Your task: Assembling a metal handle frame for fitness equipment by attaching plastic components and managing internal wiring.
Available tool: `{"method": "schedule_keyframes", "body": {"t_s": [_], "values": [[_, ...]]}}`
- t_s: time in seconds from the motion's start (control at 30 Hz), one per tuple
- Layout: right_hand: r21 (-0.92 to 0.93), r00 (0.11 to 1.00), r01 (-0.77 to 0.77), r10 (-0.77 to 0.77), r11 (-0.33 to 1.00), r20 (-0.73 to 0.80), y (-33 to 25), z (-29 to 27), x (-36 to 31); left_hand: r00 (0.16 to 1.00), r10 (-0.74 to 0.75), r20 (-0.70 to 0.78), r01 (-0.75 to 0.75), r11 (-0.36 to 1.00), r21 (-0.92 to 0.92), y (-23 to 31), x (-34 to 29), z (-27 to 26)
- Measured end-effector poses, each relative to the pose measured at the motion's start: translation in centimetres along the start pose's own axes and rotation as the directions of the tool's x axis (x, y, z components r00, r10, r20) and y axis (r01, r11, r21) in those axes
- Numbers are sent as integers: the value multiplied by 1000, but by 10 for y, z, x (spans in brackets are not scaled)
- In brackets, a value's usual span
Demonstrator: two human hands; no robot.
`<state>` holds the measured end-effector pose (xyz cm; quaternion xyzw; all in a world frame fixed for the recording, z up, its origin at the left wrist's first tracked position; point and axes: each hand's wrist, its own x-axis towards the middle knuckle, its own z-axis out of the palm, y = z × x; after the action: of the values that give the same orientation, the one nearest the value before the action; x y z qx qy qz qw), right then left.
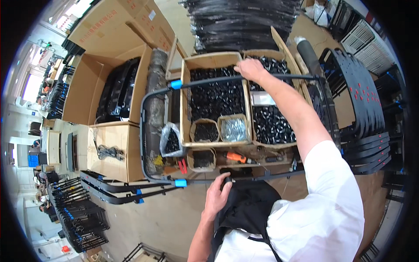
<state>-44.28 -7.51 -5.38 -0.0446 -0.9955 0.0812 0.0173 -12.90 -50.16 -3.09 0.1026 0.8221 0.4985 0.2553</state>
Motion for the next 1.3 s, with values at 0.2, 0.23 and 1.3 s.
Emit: {"method": "schedule_keyframes", "body": {"t_s": [0.2, 0.23, 1.3], "values": [[162, 951, -96, 42, 982, 306, 0, -25, 1, 998, 58, 23, -59, 997, 48, 1, -1, 48], [190, 946, -85, 19, 978, 324, 2, -30, 1, 999, 29, 44, -28, 999, -15, -1, 1, 57], [-102, 985, 133, -120, 986, 124, -9, -22, 5, 964, 190, 185, -199, 980, 30, 7, 12, 84]]}}
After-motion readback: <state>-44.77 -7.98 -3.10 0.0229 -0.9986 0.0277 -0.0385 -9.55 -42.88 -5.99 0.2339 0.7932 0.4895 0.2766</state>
